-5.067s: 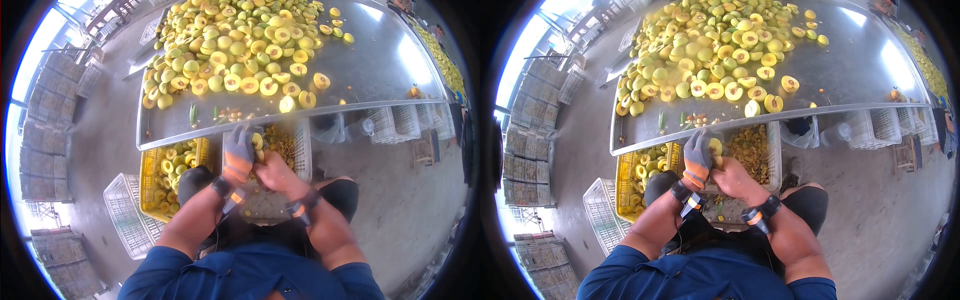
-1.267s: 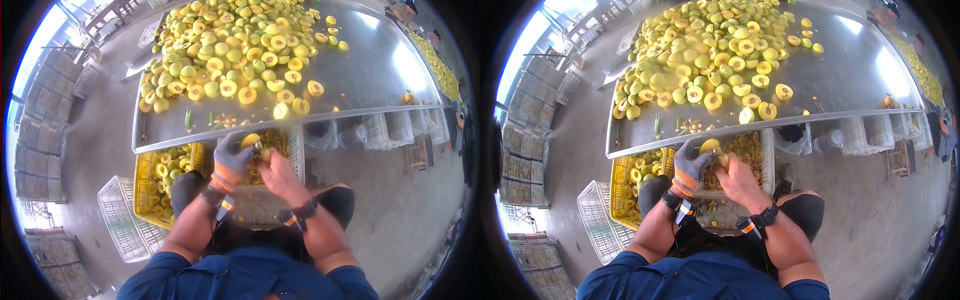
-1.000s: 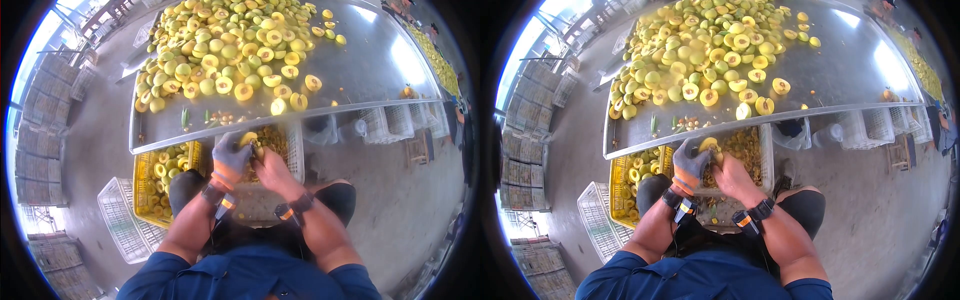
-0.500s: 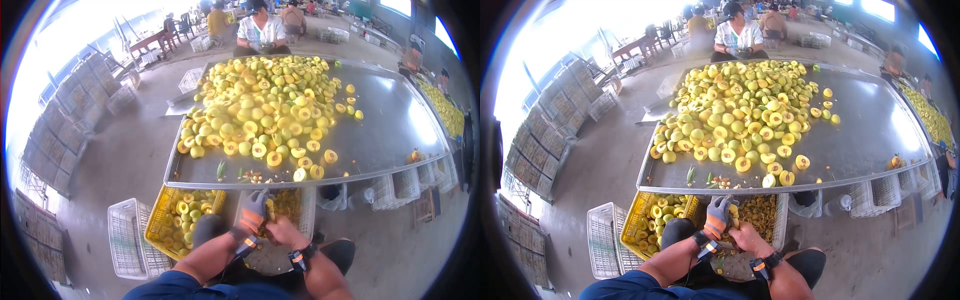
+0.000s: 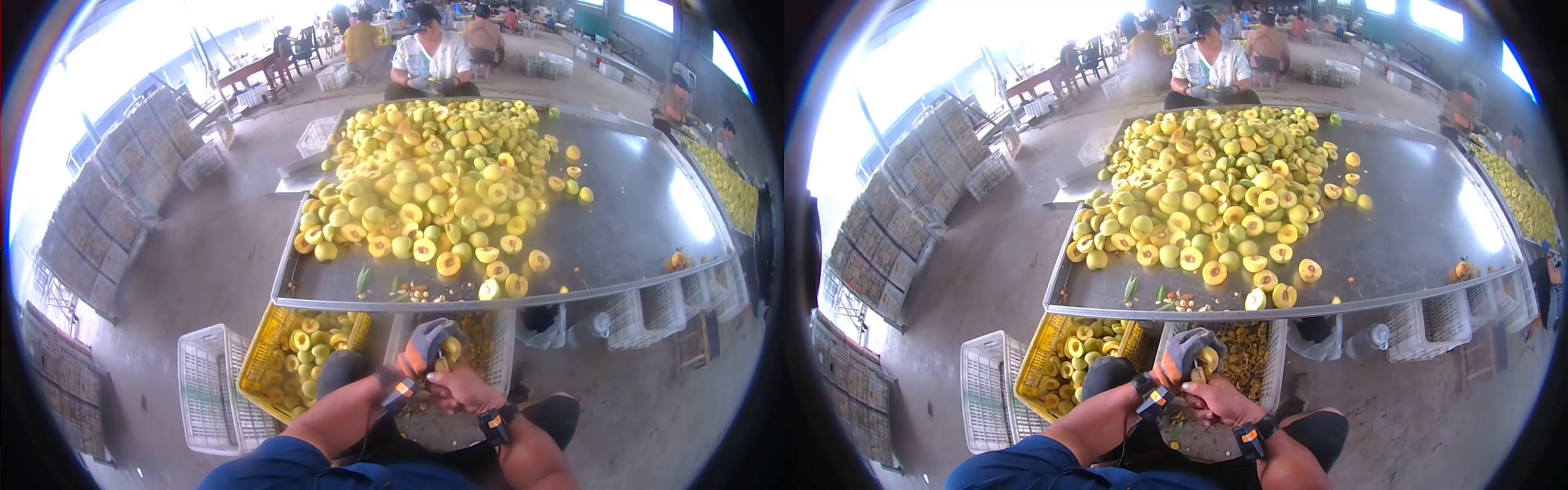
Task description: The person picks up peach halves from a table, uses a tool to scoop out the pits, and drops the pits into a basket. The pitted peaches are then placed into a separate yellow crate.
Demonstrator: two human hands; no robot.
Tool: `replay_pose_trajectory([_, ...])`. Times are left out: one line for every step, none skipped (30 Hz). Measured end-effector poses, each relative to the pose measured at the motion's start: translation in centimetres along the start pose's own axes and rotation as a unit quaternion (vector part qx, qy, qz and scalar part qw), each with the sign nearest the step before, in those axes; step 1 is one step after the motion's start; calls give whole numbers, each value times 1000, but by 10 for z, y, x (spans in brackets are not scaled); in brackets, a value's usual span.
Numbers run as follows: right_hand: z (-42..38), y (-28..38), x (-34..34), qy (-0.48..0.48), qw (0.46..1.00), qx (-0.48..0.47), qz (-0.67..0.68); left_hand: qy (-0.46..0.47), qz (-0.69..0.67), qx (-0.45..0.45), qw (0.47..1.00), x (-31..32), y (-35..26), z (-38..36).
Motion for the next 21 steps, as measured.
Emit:
replay_pose_trajectory([2, 0, -3, 3, 1000, -6, -6, -13, 58, 22, 998, -5, -2, 2])
replay_pose_trajectory([5, -2, -10, 6, 1000, -12, -11, -28, 115, 42, 992, -10, -4, 3])
replay_pose_trajectory([2, -4, -11, 6, 1000, -15, -10, -96, 259, 73, 958, -19, 0, 3])
replay_pose_trajectory([-3, 0, -13, 18, 998, -35, -52, -155, 393, 96, 901, -21, 6, -5])
replay_pose_trajectory([-9, 9, -5, 14, 998, -53, -28, -156, 429, 82, 886, -27, -6, -5])
replay_pose_trajectory([-8, 10, -12, -40, 996, -46, -70, -154, 398, 55, 903, -37, -18, 0])
replay_pose_trajectory([-3, 2, -20, -89, 989, -32, -115, -154, 367, 27, 917, -46, -31, 3])
replay_pose_trajectory([12, -9, -42, -163, 962, -9, -220, -157, 269, -5, 950, -57, -33, 5])
replay_pose_trajectory([21, -19, -51, -171, 968, -2, -183, -167, 304, 10, 938, -66, -34, 2])
replay_pose_trajectory([25, -26, -54, -180, 973, 2, -144, -173, 338, 29, 924, -75, -32, -1])
replay_pose_trajectory([26, -28, -49, -163, 974, -2, -157, -180, 370, 51, 910, -80, -32, -6])
replay_pose_trajectory([24, -27, -45, -148, 974, -7, -173, -199, 413, 60, 887, -82, -49, -16])
replay_pose_trajectory([22, -24, -43, -135, 973, -13, -189, -216, 453, 71, 862, -90, -69, -28])
replay_pose_trajectory([19, -22, -42, -140, 968, -16, -209, -230, 492, 82, 836, -98, -84, -42])
replay_pose_trajectory([18, -20, -39, -145, 963, -21, -226, -243, 486, 71, 837, -116, -85, -57])
replay_pose_trajectory([18, -20, -37, -151, 958, -27, -241, -254, 480, 61, 837, -137, -83, -73])
replay_pose_trajectory([19, -22, -37, -150, 960, -40, -234, -307, 341, -9, 889, -168, -62, -95])
replay_pose_trajectory([21, -25, -38, -148, 961, -53, -227, -327, 269, -100, 900, -193, -49, -118])
replay_pose_trajectory([23, -26, -39, -147, 962, -65, -221, -348, 197, -190, 897, -216, -36, -143])
replay_pose_trajectory([22, -24, -38, -142, 963, -72, -216, -339, 202, -296, 870, -229, -29, -160])
replay_pose_trajectory([19, -21, -34, -138, 965, -77, -211, -322, 307, -327, 834, -227, -37, -160])
Point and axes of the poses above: each hand's wrist, its own z-axis towards the middle knuckle, its own x-axis out of the palm, y = z × x, the point moved 5 cm from there along z, towards the middle knuckle, and after that the axes turned 4 degrees about y, right-handed, at the moved point
